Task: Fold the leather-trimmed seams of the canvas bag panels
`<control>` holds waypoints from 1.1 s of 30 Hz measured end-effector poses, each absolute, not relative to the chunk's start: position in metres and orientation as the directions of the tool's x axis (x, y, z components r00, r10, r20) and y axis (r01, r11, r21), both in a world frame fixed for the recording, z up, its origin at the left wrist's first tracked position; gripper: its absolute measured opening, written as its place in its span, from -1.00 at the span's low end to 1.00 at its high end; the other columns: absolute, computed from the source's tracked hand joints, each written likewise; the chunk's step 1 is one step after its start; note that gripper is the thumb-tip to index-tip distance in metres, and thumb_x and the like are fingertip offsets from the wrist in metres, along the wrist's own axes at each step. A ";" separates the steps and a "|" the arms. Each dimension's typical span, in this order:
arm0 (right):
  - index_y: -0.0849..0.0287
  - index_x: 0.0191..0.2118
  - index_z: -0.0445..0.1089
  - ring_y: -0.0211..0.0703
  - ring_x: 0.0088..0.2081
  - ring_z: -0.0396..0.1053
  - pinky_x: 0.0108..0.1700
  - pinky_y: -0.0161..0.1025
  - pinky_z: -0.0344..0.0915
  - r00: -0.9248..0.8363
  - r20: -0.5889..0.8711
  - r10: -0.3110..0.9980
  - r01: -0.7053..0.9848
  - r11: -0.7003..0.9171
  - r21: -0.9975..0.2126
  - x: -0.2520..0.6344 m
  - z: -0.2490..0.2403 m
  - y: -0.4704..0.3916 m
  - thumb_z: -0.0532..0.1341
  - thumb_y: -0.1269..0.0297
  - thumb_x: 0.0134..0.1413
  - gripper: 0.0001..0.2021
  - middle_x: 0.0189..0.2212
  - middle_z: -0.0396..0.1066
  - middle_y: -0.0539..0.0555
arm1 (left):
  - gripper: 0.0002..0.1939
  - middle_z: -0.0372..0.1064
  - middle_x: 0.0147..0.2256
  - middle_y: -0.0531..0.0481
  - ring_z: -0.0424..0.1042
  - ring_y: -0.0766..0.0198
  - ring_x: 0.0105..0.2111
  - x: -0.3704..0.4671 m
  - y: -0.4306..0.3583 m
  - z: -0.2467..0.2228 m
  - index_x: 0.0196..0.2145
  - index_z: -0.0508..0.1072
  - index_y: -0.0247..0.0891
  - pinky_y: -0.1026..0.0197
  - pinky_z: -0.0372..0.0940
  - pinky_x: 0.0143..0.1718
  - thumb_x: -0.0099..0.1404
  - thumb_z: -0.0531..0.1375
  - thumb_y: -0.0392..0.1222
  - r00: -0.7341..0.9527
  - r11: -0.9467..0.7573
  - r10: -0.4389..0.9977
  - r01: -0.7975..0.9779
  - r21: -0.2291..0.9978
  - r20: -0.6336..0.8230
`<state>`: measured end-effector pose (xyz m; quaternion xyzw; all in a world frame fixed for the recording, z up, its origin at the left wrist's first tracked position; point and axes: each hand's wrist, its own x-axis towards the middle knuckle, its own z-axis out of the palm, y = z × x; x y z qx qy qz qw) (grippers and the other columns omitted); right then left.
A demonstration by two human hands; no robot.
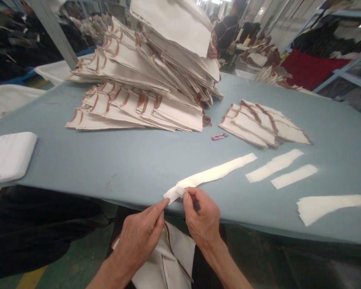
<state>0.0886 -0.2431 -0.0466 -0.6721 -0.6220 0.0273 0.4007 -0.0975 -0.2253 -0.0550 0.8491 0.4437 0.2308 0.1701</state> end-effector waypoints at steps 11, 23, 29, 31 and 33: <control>0.10 -0.21 0.53 -0.06 -0.31 0.53 -0.21 -0.15 0.29 0.272 0.505 0.819 0.700 0.192 -0.688 0.075 -0.058 -0.258 0.20 0.39 0.29 -0.86 -0.23 0.67 0.07 | -0.66 0.69 -0.32 -0.02 0.65 0.24 -0.52 -0.090 -0.227 -0.046 0.11 0.45 -0.30 0.32 0.37 -0.55 0.53 -0.01 -0.22 0.486 -0.582 0.813 0.662 0.473 0.320; 0.15 -0.22 0.48 -0.14 -0.50 0.50 -0.41 -0.29 0.39 0.555 0.069 0.829 0.293 -0.117 -0.949 0.101 -0.044 -0.236 0.17 0.04 0.33 -0.71 -0.49 0.59 0.03 | -0.50 0.70 -0.20 -0.08 0.71 0.04 -0.31 -0.069 -0.218 -0.023 0.32 0.37 -0.24 0.20 0.49 -0.39 0.48 0.03 -0.30 0.548 -0.511 0.821 0.831 0.222 -0.162; 0.11 -0.25 0.48 -0.09 -0.43 0.53 -0.36 -0.25 0.42 0.583 0.027 0.812 0.257 -0.153 -0.954 0.096 -0.043 -0.235 0.20 0.04 0.26 -0.75 -0.45 0.59 0.04 | -0.39 0.69 -0.20 -0.18 0.70 -0.09 -0.25 -0.043 -0.215 -0.006 0.45 0.14 -0.31 0.02 0.53 -0.24 0.49 -0.01 -0.34 0.524 -0.494 0.780 0.851 0.178 -0.341; 0.11 -0.28 0.47 -0.10 -0.45 0.51 -0.37 -0.25 0.41 0.596 0.032 0.802 0.263 -0.157 -0.952 0.100 -0.039 -0.234 0.20 0.04 0.26 -0.75 -0.48 0.58 0.02 | -0.41 0.68 -0.19 -0.20 0.69 -0.12 -0.21 -0.036 -0.212 -0.002 0.45 0.15 -0.30 -0.02 0.53 -0.22 0.50 -0.03 -0.34 0.493 -0.471 0.779 0.868 0.157 -0.388; 0.10 -0.29 0.47 -0.12 -0.48 0.48 -0.38 -0.25 0.39 0.611 0.046 0.790 0.271 -0.155 -0.950 0.112 -0.034 -0.230 0.19 0.03 0.25 -0.74 -0.51 0.55 0.00 | -0.42 0.68 -0.17 -0.20 0.68 -0.14 -0.19 -0.033 -0.209 0.000 0.45 0.14 -0.28 -0.06 0.52 -0.19 0.52 -0.05 -0.33 0.474 -0.457 0.777 0.877 0.147 -0.413</control>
